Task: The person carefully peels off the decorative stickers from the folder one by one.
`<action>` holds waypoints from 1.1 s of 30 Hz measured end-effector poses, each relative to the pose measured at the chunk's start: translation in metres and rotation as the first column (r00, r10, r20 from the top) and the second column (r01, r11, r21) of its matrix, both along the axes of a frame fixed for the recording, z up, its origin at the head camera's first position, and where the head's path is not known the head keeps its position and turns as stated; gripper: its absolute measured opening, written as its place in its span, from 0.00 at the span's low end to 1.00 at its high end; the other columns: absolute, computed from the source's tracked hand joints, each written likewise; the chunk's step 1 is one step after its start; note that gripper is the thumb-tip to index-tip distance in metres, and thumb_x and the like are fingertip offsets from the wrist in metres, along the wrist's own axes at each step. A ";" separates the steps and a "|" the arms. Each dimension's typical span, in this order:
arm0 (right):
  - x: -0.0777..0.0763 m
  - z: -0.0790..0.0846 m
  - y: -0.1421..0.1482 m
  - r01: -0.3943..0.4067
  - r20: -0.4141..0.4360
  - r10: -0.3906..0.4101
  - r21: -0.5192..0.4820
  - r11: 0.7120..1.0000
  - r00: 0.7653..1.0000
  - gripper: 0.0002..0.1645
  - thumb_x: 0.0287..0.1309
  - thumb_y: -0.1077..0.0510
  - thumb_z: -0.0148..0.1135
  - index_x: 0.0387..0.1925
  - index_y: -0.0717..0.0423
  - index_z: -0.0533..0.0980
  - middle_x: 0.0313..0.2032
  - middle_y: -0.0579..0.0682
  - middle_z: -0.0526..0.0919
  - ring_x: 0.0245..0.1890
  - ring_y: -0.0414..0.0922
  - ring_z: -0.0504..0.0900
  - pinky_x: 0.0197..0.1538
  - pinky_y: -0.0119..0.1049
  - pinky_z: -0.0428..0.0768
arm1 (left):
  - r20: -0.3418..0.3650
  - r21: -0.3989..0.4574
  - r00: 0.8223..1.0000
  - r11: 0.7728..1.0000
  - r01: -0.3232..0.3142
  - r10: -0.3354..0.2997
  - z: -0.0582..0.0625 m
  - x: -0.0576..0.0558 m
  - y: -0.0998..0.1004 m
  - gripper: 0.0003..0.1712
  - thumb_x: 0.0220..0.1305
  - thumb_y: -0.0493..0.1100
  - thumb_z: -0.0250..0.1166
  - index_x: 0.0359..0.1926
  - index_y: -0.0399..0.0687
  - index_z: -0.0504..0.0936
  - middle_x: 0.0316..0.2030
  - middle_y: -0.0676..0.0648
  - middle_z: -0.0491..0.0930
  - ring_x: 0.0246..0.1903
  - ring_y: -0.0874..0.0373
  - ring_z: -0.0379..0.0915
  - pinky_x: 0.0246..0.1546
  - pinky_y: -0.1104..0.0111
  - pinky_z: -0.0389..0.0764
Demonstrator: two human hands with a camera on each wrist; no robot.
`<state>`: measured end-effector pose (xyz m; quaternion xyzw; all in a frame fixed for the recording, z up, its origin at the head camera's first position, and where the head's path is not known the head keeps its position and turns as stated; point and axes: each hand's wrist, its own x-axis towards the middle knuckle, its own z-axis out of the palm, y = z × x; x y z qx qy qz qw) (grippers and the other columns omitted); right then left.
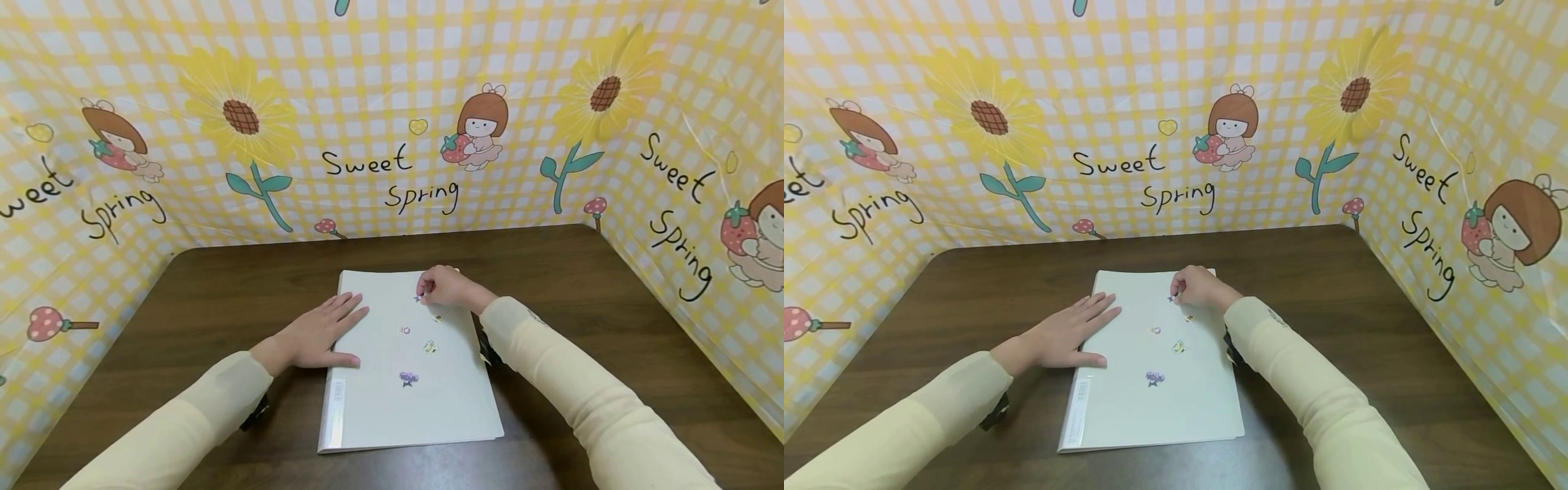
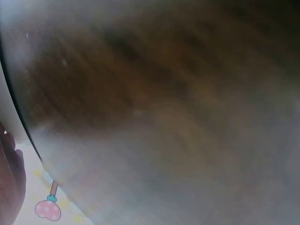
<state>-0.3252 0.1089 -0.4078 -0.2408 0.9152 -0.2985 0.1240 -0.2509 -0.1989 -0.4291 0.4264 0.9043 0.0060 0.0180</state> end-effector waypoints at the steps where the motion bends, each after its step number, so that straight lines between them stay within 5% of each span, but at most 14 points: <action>1: 0.000 0.000 0.000 0.001 0.009 -0.001 0.004 1.000 1.000 0.04 0.55 0.64 0.70 0.31 0.54 0.81 0.29 0.48 0.76 0.34 0.44 0.71 0.39 0.35 0.70 | -0.002 0.002 1.000 1.000 0.001 -0.001 0.000 0.000 0.000 0.57 0.61 0.78 0.47 0.76 0.44 0.49 0.75 0.38 0.43 0.73 0.43 0.36 0.70 0.52 0.46; 13: 0.001 0.002 -0.001 -0.023 0.030 0.022 0.034 0.999 0.999 0.02 0.58 0.64 0.67 0.32 0.57 0.80 0.28 0.48 0.76 0.33 0.44 0.71 0.38 0.34 0.70 | -0.002 0.009 1.000 1.000 -0.001 0.001 0.000 0.001 0.000 0.57 0.60 0.78 0.47 0.76 0.45 0.50 0.75 0.38 0.44 0.73 0.43 0.37 0.70 0.53 0.46; 24: 0.001 -0.004 0.001 0.042 -0.011 -0.042 -0.033 0.999 0.999 0.04 0.54 0.63 0.71 0.32 0.55 0.83 0.29 0.47 0.77 0.33 0.43 0.72 0.38 0.34 0.71 | -0.002 -0.004 1.000 1.000 -0.007 0.007 0.000 -0.001 0.000 0.57 0.60 0.79 0.45 0.76 0.45 0.49 0.75 0.38 0.43 0.74 0.44 0.36 0.70 0.53 0.45; 33: -0.001 -0.002 0.000 -0.018 0.003 0.018 0.010 1.000 1.000 0.03 0.57 0.63 0.68 0.30 0.55 0.80 0.28 0.47 0.77 0.31 0.43 0.71 0.37 0.33 0.70 | 0.009 -0.008 1.000 1.000 -0.012 0.012 0.002 0.000 0.001 0.57 0.60 0.79 0.45 0.76 0.44 0.49 0.75 0.38 0.43 0.74 0.43 0.36 0.70 0.53 0.45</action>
